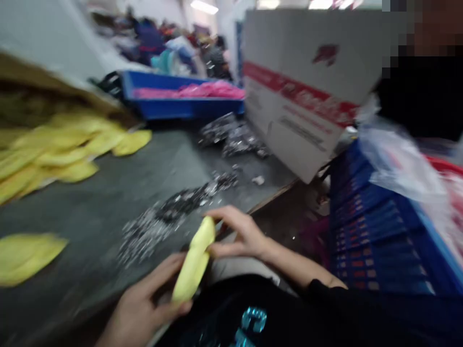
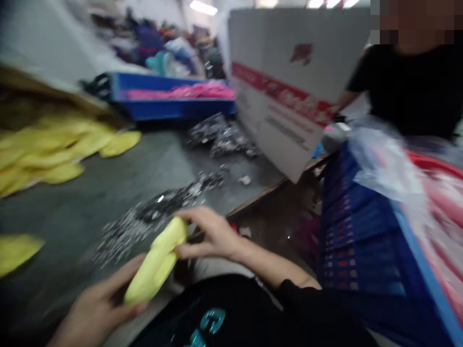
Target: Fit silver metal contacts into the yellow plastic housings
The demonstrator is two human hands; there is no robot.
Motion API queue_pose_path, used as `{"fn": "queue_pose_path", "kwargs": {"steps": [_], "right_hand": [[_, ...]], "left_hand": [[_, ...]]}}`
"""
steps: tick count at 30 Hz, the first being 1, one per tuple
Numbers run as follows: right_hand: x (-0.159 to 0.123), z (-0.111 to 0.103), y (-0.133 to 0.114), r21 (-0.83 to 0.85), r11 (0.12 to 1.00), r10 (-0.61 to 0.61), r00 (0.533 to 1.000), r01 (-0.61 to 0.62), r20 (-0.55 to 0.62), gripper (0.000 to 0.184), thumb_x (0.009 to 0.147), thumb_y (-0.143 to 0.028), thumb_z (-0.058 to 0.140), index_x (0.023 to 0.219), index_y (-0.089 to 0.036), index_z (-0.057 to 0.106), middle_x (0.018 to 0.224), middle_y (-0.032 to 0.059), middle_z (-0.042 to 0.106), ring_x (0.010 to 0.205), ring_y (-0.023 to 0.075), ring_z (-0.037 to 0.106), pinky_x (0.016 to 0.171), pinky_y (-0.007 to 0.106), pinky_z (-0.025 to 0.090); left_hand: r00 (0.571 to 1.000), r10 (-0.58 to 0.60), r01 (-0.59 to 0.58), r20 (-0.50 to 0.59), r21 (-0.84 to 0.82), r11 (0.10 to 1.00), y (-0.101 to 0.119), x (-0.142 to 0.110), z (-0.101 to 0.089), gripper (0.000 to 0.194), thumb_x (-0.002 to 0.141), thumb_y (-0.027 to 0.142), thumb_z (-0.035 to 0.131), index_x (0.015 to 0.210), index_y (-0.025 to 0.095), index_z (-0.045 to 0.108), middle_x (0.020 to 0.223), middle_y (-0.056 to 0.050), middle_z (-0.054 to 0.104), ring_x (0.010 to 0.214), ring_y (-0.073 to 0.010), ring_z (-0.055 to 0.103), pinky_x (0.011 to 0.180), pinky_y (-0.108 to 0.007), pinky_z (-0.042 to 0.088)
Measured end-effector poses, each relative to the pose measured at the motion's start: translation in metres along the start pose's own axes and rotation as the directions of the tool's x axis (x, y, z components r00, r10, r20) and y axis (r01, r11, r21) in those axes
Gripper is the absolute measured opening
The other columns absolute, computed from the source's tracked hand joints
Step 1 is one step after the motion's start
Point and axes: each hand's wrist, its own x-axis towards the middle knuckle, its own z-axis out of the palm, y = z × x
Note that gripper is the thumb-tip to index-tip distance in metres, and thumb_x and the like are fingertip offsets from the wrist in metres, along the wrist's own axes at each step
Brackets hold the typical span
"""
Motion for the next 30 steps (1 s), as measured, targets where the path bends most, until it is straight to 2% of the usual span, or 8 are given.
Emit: {"fn": "queue_pose_path", "kwargs": {"steps": [2, 4, 8, 12, 16, 18, 22, 30], "right_hand": [[-0.01, -0.001, -0.013, 0.057, 0.998, 0.017, 0.998, -0.013, -0.067, 0.057, 0.099, -0.05, 0.086, 0.149, -0.028, 0.067, 0.133, 0.0093, 0.077, 0.112, 0.0228, 0.076, 0.09, 0.035, 0.067], [-0.016, 0.0, -0.015, 0.043, 0.996, 0.085, 0.995, -0.083, -0.043, 0.054, 0.1, -0.039, 0.086, 0.15, -0.031, 0.068, 0.131, 0.007, 0.078, 0.106, 0.0203, 0.076, 0.087, 0.033, 0.066], [-0.024, 0.012, -0.014, 0.03, 0.986, 0.159, 0.974, -0.166, 0.164, 0.054, 0.099, -0.036, 0.088, 0.149, -0.03, 0.07, 0.122, 0.0052, 0.081, 0.101, 0.0217, 0.077, 0.085, 0.036, 0.066], [-0.015, 0.013, -0.01, 0.071, 0.97, 0.184, 0.894, -0.232, 0.409, 0.06, 0.099, -0.051, 0.09, 0.152, -0.029, 0.072, 0.128, 0.0078, 0.085, 0.103, 0.024, 0.081, 0.086, 0.039, 0.068], [0.018, 0.004, 0.014, -0.159, 0.98, 0.155, 0.956, -0.117, 0.248, 0.022, 0.108, -0.039, 0.08, 0.127, -0.029, 0.084, 0.111, 0.0049, 0.084, 0.1, 0.0239, 0.08, 0.087, 0.04, 0.064], [0.033, 0.006, 0.028, -0.354, 0.935, 0.082, 0.977, -0.007, 0.198, 0.012, 0.11, -0.03, 0.075, 0.112, -0.027, 0.087, 0.103, 0.0055, 0.082, 0.099, 0.0256, 0.078, 0.089, 0.043, 0.059], [0.047, 0.023, 0.043, -0.546, 0.818, -0.002, 0.949, 0.183, 0.315, 0.014, 0.111, -0.034, 0.074, 0.112, -0.026, 0.086, 0.103, 0.0065, 0.08, 0.101, 0.0291, 0.072, 0.087, 0.045, 0.049], [0.042, 0.028, 0.051, -0.604, 0.743, -0.075, 0.933, 0.288, 0.353, 0.022, 0.116, -0.032, 0.061, 0.101, -0.026, 0.077, 0.096, 0.0065, 0.077, 0.093, 0.0281, 0.065, 0.084, 0.045, 0.048]], "left_hand": [[0.987, -0.161, 0.154, -0.023, -0.188, 0.97, 0.014, -0.015, 0.018, 0.059, 0.068, 0.054, 0.108, 0.116, 0.025, 0.094, 0.134, -0.013, 0.088, 0.129, -0.0495, 0.081, 0.111, -0.057, 0.07], [0.977, -0.194, 0.213, 0.087, -0.442, 0.871, 0.018, -0.022, 0.032, 0.055, 0.072, 0.051, 0.109, 0.114, 0.02, 0.09, 0.12, -0.014, 0.088, 0.115, -0.0395, 0.085, 0.107, -0.049, 0.07], [0.982, -0.16, 0.174, 0.103, -0.827, 0.535, 0.006, -0.046, 0.045, 0.096, 0.077, 0.021, 0.108, 0.16, 0.042, 0.065, 0.123, -0.005, 0.086, 0.097, -0.0264, 0.09, 0.092, -0.038, 0.074], [0.984, -0.153, 0.148, 0.088, -0.884, 0.444, -0.003, -0.079, 0.044, 0.085, 0.09, 0.018, 0.098, 0.164, 0.046, 0.067, 0.147, -0.008, 0.082, 0.102, -0.0256, 0.09, 0.095, -0.036, 0.076], [0.966, -0.245, 0.013, -0.086, -0.926, 0.376, -0.011, -0.086, 0.036, 0.066, 0.095, 0.029, 0.094, 0.156, 0.044, 0.075, 0.177, -0.007, 0.063, 0.117, -0.0325, 0.088, 0.088, -0.04, 0.079], [0.946, -0.273, -0.062, -0.173, -0.926, 0.371, -0.016, -0.083, 0.034, 0.059, 0.096, 0.034, 0.094, 0.152, 0.043, 0.077, 0.17, -0.006, 0.069, 0.112, -0.0319, 0.089, 0.082, -0.038, 0.08], [0.919, -0.303, -0.123, -0.251, -0.915, 0.384, -0.024, -0.077, 0.032, 0.047, 0.1, 0.042, 0.091, 0.145, 0.045, 0.079, 0.145, -0.002, 0.084, 0.088, -0.0252, 0.091, 0.078, -0.034, 0.079], [0.931, -0.299, -0.095, -0.211, -0.928, 0.359, -0.026, -0.071, 0.031, 0.049, 0.102, 0.041, 0.089, 0.148, 0.047, 0.076, 0.143, 0.007, 0.085, 0.091, -0.0244, 0.091, 0.083, -0.034, 0.079]]}}
